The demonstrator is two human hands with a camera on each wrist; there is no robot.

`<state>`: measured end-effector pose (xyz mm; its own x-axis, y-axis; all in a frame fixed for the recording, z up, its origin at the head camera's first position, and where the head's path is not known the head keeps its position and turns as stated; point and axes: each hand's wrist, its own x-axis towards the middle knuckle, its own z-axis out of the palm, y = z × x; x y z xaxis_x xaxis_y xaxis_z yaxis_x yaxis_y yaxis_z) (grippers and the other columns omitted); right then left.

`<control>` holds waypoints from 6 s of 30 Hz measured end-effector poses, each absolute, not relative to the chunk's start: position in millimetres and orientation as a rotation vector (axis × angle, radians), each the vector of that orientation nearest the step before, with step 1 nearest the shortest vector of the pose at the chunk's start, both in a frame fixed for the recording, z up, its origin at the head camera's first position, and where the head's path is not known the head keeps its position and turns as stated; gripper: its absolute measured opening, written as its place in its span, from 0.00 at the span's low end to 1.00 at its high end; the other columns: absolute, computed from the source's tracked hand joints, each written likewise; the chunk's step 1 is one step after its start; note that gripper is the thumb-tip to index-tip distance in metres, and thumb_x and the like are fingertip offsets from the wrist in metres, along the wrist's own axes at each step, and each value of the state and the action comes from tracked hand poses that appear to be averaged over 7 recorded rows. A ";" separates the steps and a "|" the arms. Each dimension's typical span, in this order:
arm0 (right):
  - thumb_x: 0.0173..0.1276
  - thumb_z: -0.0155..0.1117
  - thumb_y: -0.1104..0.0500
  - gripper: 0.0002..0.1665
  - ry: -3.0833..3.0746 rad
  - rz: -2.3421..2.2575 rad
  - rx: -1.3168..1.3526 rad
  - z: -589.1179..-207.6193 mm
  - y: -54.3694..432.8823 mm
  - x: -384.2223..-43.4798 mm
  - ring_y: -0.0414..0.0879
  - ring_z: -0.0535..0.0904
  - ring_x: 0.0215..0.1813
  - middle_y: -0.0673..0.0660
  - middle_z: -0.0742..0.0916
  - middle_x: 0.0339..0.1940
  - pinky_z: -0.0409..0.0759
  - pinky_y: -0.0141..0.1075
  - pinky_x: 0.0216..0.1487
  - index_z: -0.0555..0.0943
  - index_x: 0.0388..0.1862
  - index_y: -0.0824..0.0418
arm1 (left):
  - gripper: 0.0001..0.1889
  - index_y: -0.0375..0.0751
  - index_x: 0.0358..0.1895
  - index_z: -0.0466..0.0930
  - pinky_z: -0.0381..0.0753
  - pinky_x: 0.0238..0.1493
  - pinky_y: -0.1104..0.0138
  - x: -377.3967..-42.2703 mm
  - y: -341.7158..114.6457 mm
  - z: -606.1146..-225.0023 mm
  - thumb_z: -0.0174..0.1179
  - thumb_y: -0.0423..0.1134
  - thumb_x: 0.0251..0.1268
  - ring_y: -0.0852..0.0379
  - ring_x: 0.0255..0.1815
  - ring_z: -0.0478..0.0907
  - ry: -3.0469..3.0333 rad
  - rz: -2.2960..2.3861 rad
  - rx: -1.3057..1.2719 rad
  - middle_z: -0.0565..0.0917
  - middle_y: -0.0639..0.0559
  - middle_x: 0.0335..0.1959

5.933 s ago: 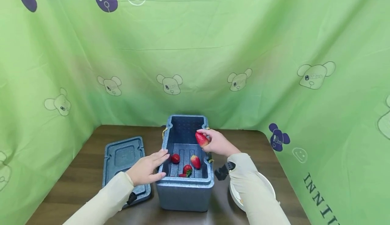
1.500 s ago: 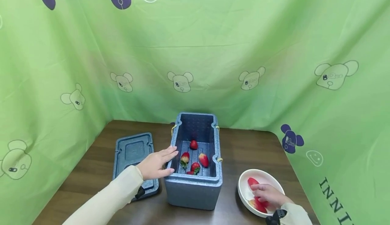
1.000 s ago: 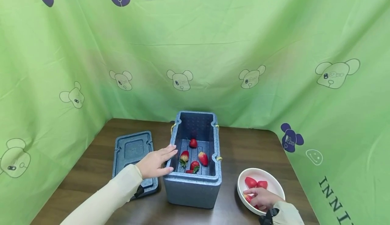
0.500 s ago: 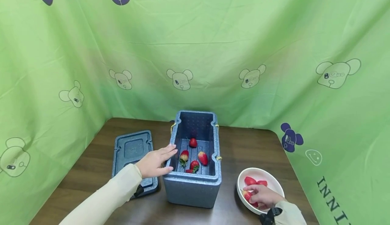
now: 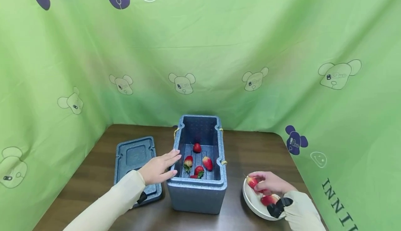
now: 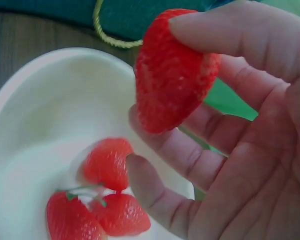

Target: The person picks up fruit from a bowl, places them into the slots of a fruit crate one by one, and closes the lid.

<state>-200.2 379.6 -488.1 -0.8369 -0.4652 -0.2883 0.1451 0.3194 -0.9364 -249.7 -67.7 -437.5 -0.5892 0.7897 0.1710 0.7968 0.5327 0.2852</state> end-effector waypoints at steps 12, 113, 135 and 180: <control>0.63 0.60 0.67 0.35 2.311 -1.526 -0.257 -449.1 362.4 -197.1 0.41 0.80 0.40 0.61 0.81 0.48 0.82 0.35 0.39 0.59 0.64 0.81 | 0.30 0.36 0.70 0.64 0.61 0.69 0.59 -251.5 -78.9 -435.0 0.48 0.52 0.71 0.48 0.73 0.58 -2.698 -0.322 -1.514 0.64 0.43 0.71; 0.65 0.61 0.64 0.25 2.418 -1.082 -0.508 -421.2 172.3 -317.5 0.43 0.75 0.33 0.61 0.82 0.43 0.80 0.41 0.42 0.72 0.59 0.75 | 0.28 0.35 0.63 0.74 0.67 0.65 0.57 -253.8 -80.7 -449.8 0.42 0.54 0.74 0.45 0.67 0.67 -2.361 -0.400 -1.620 0.74 0.44 0.64; 0.65 0.61 0.67 0.28 2.420 -1.225 -0.489 -417.6 173.2 -314.3 0.50 0.82 0.39 0.66 0.84 0.43 0.82 0.41 0.43 0.68 0.62 0.77 | 0.26 0.36 0.63 0.74 0.67 0.65 0.58 -253.7 -76.2 -446.0 0.50 0.50 0.69 0.46 0.67 0.67 -2.386 -0.405 -1.631 0.74 0.44 0.63; 0.61 0.64 0.64 0.26 2.679 -0.885 -0.487 -346.0 363.8 -242.3 0.56 0.82 0.43 0.66 0.85 0.41 0.80 0.43 0.43 0.73 0.55 0.77 | 0.28 0.40 0.65 0.73 0.67 0.65 0.59 -246.2 -79.2 -436.7 0.54 0.51 0.66 0.48 0.69 0.65 -2.552 -0.423 -1.577 0.73 0.47 0.65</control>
<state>-242.3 363.8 -346.0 -0.9047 -0.3974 -0.1539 -0.2275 0.7557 -0.6141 -246.2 -79.2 -436.7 -0.4534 0.8587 0.2389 0.8898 0.4208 0.1764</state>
